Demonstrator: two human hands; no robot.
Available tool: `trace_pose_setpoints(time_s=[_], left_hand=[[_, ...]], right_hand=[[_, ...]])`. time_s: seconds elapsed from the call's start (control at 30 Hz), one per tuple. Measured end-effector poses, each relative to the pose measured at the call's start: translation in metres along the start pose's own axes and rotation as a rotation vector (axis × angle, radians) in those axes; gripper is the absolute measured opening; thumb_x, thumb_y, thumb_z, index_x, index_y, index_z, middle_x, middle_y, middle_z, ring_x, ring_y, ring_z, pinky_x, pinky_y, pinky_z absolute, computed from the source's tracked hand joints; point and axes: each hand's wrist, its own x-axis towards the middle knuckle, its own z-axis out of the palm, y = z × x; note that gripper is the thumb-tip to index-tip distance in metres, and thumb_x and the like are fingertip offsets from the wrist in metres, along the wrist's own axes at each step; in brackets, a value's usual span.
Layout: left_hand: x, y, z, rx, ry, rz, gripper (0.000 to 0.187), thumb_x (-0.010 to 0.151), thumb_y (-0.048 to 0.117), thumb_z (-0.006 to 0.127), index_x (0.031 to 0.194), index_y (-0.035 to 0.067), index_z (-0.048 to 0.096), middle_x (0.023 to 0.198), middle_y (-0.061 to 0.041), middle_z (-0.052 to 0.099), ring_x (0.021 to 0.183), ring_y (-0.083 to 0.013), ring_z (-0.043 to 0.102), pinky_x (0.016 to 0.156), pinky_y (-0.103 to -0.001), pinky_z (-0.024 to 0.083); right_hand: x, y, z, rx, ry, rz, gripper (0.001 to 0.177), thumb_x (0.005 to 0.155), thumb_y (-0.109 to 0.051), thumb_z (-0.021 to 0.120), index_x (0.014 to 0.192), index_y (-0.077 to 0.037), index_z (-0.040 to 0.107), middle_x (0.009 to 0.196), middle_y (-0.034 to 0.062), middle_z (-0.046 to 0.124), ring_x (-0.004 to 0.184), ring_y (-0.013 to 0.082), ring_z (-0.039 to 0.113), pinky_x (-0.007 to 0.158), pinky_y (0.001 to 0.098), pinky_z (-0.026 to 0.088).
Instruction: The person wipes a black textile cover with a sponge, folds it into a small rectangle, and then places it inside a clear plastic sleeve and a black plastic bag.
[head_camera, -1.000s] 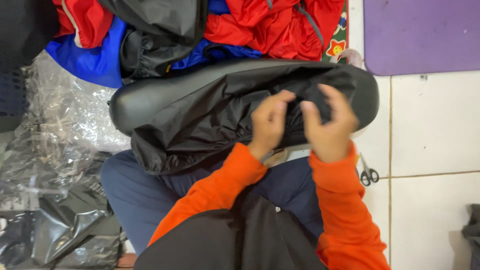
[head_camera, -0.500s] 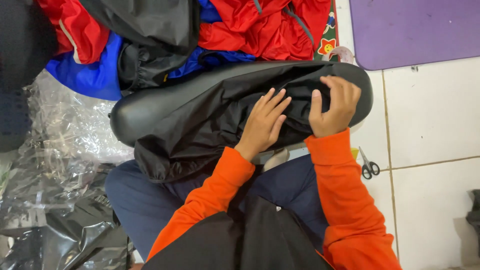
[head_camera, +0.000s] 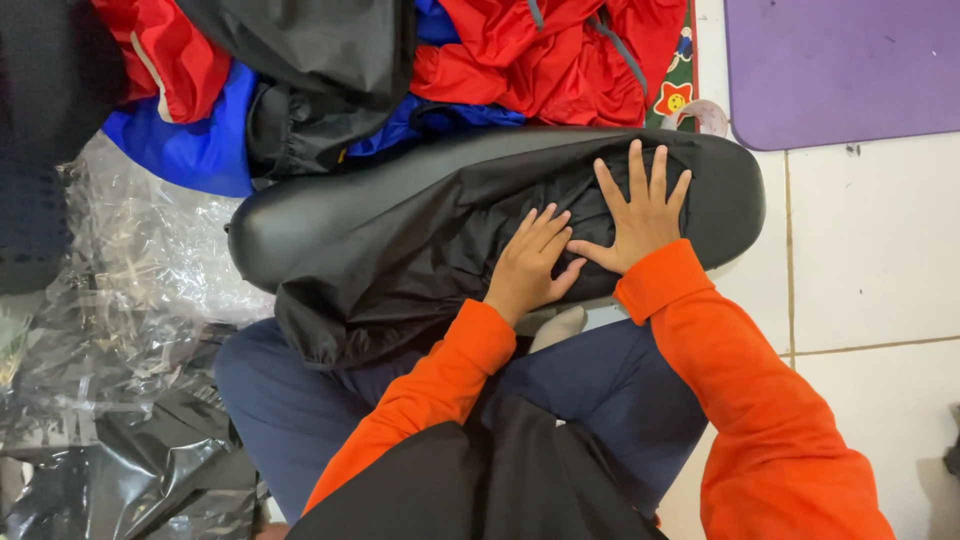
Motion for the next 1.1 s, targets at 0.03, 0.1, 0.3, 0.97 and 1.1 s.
trace_pose_setpoints(time_s=[0.03,0.1,0.3,0.97,1.1], left_hand=[[-0.001,-0.002,0.002,0.007,0.011,0.004,0.046,0.081,0.03,0.081,0.112,-0.002,0.072,0.127,-0.019,0.069,0.127,-0.0368,0.063,0.115,-0.049,0.044],[-0.003,-0.002,0.004,0.013,0.019,0.002,0.047,0.08,0.031,0.081,0.112,-0.002,0.072,0.128,-0.019,0.069,0.127,-0.0369,0.064,0.115,-0.049,0.045],[0.0,0.005,-0.021,-0.08,-0.129,-0.064,0.05,0.085,0.029,0.079,0.126,0.002,0.068,0.137,-0.018,0.063,0.136,-0.0391,0.056,0.121,-0.054,0.036],[-0.1,-0.034,-0.305,0.213,-0.251,-0.88,0.045,0.092,0.047,0.078,0.111,0.008,0.068,0.108,-0.012,0.069,0.117,-0.0375,0.063,0.114,-0.066,0.029],[-0.078,-0.027,-0.307,-0.132,-0.105,-1.024,0.015,0.101,0.03,0.069,0.103,0.015,0.07,0.083,-0.006,0.074,0.076,-0.0218,0.075,0.064,-0.035,0.059]], right_hand=[[0.001,0.002,0.004,-0.011,-0.01,-0.009,0.116,0.076,-0.082,0.056,0.167,-0.019,0.021,0.167,0.0314,0.012,0.148,0.0609,0.006,0.104,0.0854,0.008],[0.001,0.004,0.008,-0.019,-0.025,-0.017,0.118,0.073,-0.083,0.056,0.167,-0.022,0.02,0.167,0.0309,0.013,0.149,0.061,0.007,0.103,0.086,0.006],[0.001,-0.002,0.005,-0.01,-0.013,-0.008,0.112,0.073,-0.076,0.057,0.166,-0.023,0.024,0.168,0.0301,0.014,0.149,0.0601,0.008,0.103,0.0872,0.007],[0.046,-0.277,0.007,1.35,0.132,-0.229,0.063,0.11,-0.035,0.039,0.165,-0.009,0.022,0.173,0.0146,0.006,0.16,0.0335,0.003,0.13,0.0531,0.004],[0.059,-0.286,0.037,1.325,0.132,-0.154,0.062,0.111,-0.037,0.039,0.165,-0.01,0.024,0.172,0.0156,0.01,0.159,0.0347,0.005,0.129,0.0548,0.005]])
